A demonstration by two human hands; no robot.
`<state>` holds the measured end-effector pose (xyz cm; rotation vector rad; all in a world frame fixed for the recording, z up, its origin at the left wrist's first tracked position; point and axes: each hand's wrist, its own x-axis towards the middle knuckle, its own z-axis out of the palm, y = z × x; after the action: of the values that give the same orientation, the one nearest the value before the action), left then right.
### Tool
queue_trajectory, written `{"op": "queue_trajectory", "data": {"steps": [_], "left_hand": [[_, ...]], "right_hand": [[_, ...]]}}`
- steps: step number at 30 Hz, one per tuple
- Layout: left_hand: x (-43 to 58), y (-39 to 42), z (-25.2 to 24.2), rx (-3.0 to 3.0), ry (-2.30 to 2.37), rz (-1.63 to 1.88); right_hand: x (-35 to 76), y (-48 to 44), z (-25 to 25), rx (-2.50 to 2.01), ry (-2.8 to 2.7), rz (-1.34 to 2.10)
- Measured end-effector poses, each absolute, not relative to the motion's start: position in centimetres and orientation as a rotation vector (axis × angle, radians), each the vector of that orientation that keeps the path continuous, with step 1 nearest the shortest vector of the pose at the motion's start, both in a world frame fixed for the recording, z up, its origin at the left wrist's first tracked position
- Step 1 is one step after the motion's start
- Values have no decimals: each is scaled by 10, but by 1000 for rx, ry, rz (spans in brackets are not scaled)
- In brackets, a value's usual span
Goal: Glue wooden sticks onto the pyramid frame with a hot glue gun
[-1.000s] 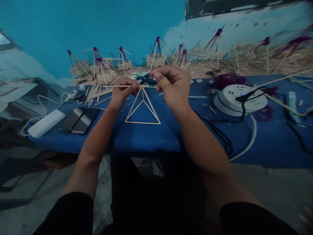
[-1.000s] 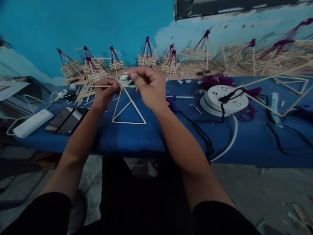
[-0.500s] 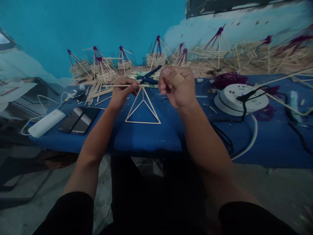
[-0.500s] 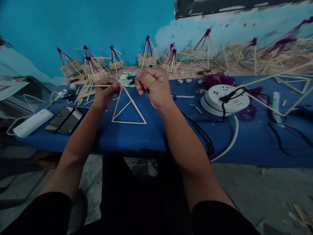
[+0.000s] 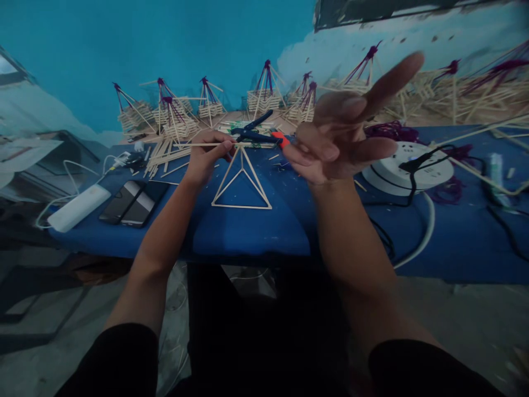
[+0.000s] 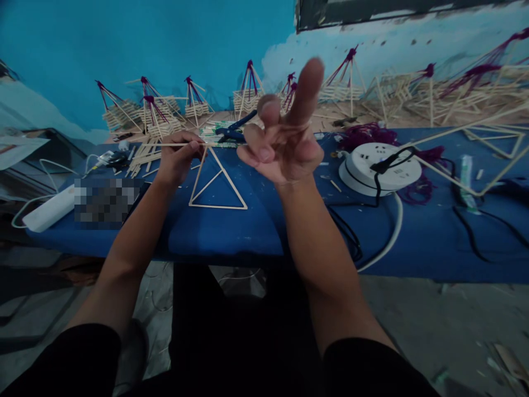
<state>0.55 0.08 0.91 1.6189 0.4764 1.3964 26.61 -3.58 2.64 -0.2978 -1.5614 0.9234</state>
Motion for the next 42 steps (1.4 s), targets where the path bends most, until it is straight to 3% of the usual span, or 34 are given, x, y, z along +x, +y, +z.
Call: {"op": "queue_trajectory", "data": {"steps": [7, 15, 23, 42], "left_hand": [[4, 4, 6, 1635, 492, 1387], [3, 6, 4, 1662, 479, 1402], [3, 7, 1, 1690, 480, 1424], [4, 6, 0, 1674, 475, 1458]], "right_hand": [[256, -40, 36, -142, -1410, 903], [224, -49, 33, -728, -1517, 684], [214, -53, 27, -784, -1608, 490], [215, -49, 21, -768, -1647, 613]]}}
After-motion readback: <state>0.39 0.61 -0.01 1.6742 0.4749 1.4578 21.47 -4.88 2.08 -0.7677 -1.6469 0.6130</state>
